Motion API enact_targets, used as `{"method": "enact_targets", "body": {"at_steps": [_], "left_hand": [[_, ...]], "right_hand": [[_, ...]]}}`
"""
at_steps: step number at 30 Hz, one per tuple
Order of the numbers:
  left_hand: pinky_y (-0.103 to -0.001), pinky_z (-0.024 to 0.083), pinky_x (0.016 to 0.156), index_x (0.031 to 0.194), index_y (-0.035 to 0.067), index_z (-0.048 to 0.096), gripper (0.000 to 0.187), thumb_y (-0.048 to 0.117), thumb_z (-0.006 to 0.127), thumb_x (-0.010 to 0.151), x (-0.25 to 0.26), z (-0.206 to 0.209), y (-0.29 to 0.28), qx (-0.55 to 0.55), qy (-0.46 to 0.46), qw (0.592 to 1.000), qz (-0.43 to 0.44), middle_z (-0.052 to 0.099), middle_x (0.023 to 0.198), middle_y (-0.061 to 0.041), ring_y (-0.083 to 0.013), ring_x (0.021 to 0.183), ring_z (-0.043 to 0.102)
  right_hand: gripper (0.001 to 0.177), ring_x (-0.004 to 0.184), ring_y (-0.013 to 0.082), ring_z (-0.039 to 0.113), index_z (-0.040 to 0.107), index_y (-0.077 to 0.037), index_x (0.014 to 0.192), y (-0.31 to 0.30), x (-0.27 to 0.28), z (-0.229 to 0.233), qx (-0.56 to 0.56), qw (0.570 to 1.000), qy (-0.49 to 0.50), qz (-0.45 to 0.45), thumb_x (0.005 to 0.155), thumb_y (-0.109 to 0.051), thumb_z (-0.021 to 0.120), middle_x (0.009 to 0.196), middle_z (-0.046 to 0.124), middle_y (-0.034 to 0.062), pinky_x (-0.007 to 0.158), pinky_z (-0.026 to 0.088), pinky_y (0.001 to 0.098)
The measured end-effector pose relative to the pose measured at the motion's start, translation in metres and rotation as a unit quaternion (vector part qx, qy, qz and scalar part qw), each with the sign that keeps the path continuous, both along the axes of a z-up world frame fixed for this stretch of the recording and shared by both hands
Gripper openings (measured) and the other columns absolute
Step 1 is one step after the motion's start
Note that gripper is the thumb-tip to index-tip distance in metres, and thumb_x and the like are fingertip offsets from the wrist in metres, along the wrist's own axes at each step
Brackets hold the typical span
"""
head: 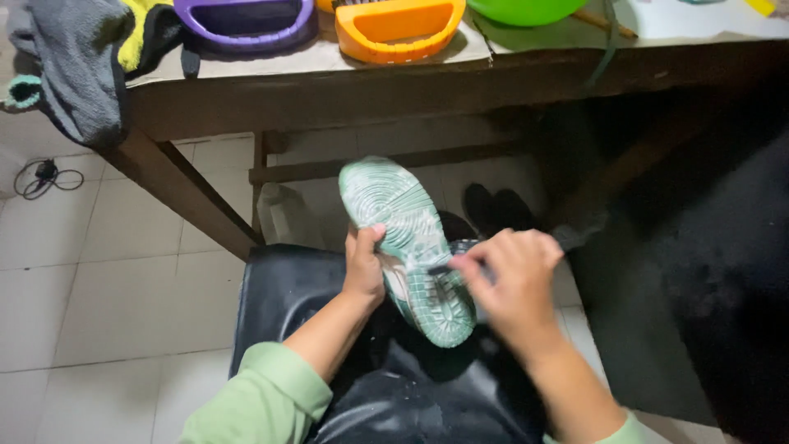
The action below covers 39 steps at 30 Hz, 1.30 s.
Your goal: The person scrubs the sole of a green and white sneaker with a brush, dipping it into a yellow bowl of soapy water. They then rinse the shoe in a white bucket and wipe it dry with a green cloth.
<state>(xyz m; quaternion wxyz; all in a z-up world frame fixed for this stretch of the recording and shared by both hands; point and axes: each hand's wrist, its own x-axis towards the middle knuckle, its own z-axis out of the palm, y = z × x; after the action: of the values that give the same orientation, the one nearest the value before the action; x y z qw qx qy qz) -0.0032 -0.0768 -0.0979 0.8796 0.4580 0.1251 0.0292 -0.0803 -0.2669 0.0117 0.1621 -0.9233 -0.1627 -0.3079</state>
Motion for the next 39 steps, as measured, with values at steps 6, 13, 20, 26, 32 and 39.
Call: {"method": "enact_targets", "body": {"at_steps": [6, 13, 20, 26, 32, 39], "left_hand": [[-0.036, 0.052, 0.084, 0.097, 0.004, 0.073, 0.021, 0.017, 0.058, 0.089, 0.009, -0.033, -0.009, -0.002, -0.05, 0.996, 0.073, 0.065, 0.087, -0.007, -0.0159, 0.082, 0.057], [-0.042, 0.049, 0.1, 0.137, 0.002, 0.06, 0.051, 0.017, 0.056, 0.088, 0.017, -0.071, 0.007, 0.08, -0.106, 0.987, 0.09, 0.065, 0.122, -0.011, -0.0175, 0.107, 0.057], [-0.045, 0.051, 0.099, 0.139, 0.003, 0.06, 0.054, 0.017, 0.054, 0.087, 0.027, -0.07, 0.005, 0.076, -0.129, 0.986, 0.075, 0.068, 0.125, -0.014, -0.0192, 0.108, 0.06], [-0.045, 0.05, 0.097, 0.132, 0.001, 0.063, 0.049, 0.017, 0.056, 0.087, 0.024, -0.085, 0.004, 0.094, -0.125, 0.985, 0.072, 0.069, 0.115, -0.012, -0.0175, 0.101, 0.058], [-0.046, 0.05, 0.098, 0.132, 0.001, 0.063, 0.048, 0.018, 0.056, 0.088, 0.035, -0.106, -0.004, 0.099, -0.131, 0.985, 0.055, 0.068, 0.119, -0.014, -0.0182, 0.105, 0.058], [-0.043, 0.05, 0.092, 0.12, -0.002, 0.067, 0.038, 0.016, 0.057, 0.087, 0.04, -0.108, -0.011, 0.082, -0.115, 0.987, 0.075, 0.063, 0.105, -0.006, -0.0154, 0.096, 0.054]], "right_hand": [[0.029, 0.078, 0.0229, 0.06, 0.065, -0.022, 0.078, -0.028, 0.015, -0.016, -0.031, 0.996, 0.028, -0.074, 0.1, -0.041, 0.07, 0.073, 0.059, -0.0015, 0.09, 0.038, 0.042], [0.027, 0.076, 0.0173, 0.056, 0.062, -0.03, 0.074, 0.011, 0.01, -0.02, -0.027, 0.998, 0.012, 0.051, 0.093, -0.048, 0.067, 0.07, 0.055, -0.0077, 0.086, 0.033, 0.0404], [0.026, 0.079, 0.0208, 0.059, 0.065, -0.028, 0.074, -0.012, 0.021, -0.02, 0.021, 0.999, 0.042, 0.001, 0.093, -0.043, 0.073, 0.071, 0.06, -0.007, 0.088, 0.036, 0.0399], [0.024, 0.08, 0.0231, 0.059, 0.066, -0.025, 0.077, -0.05, 0.035, -0.031, -0.016, 0.998, 0.044, -0.033, 0.094, -0.039, 0.073, 0.072, 0.059, -0.0037, 0.091, 0.037, 0.0423], [0.025, 0.08, 0.0209, 0.06, 0.065, -0.026, 0.076, -0.054, 0.033, -0.04, 0.027, 0.997, 0.066, -0.001, 0.093, -0.041, 0.073, 0.071, 0.061, -0.0065, 0.092, 0.038, 0.0393], [0.021, 0.084, 0.0194, 0.061, 0.067, -0.027, 0.076, -0.037, 0.031, -0.045, 0.065, 0.992, 0.098, 0.037, 0.092, -0.041, 0.074, 0.074, 0.064, -0.0083, 0.093, 0.036, 0.0374]]}}
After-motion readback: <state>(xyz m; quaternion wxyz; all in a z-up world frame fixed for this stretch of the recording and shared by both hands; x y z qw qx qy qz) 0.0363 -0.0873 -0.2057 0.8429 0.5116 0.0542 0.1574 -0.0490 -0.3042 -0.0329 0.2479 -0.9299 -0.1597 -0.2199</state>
